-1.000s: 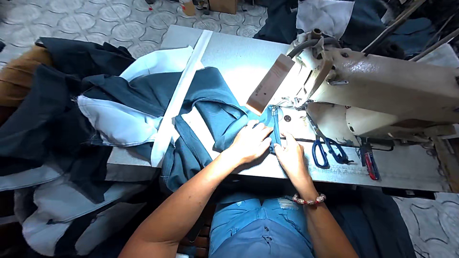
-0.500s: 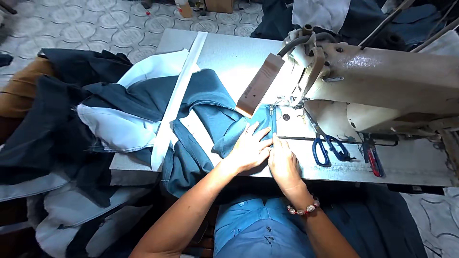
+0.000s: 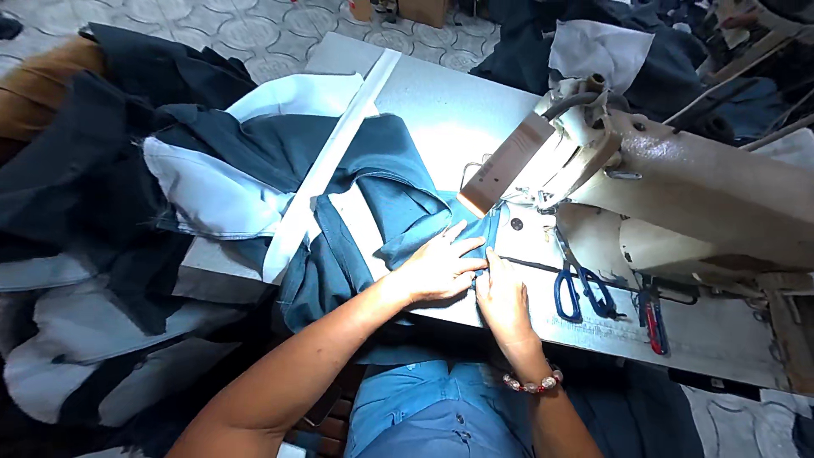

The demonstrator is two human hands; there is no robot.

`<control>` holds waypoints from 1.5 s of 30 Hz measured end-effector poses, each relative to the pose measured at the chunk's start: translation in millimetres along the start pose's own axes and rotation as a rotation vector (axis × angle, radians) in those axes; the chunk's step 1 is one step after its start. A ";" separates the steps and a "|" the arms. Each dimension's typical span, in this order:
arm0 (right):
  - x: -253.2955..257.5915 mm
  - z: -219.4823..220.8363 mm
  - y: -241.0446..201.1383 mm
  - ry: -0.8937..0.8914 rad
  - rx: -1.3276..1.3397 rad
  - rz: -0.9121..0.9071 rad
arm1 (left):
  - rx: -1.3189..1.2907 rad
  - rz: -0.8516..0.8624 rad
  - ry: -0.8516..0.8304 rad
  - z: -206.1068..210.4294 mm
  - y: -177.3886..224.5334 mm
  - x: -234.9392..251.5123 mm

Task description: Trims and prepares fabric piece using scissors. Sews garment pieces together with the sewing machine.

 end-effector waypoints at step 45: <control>60.2 4.0 27.5 0.353 0.375 0.087 | 0.458 -0.227 -0.087 -117.4 -58.7 -31.2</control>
Point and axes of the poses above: each hand's wrist, its own x-axis towards the middle knuckle, its own z-axis out of the palm, y = z × x, the point moved 9 cm from there along x, towards the middle knuckle, and after that the axes turned 14 degrees about y, right-handed, at the moved point
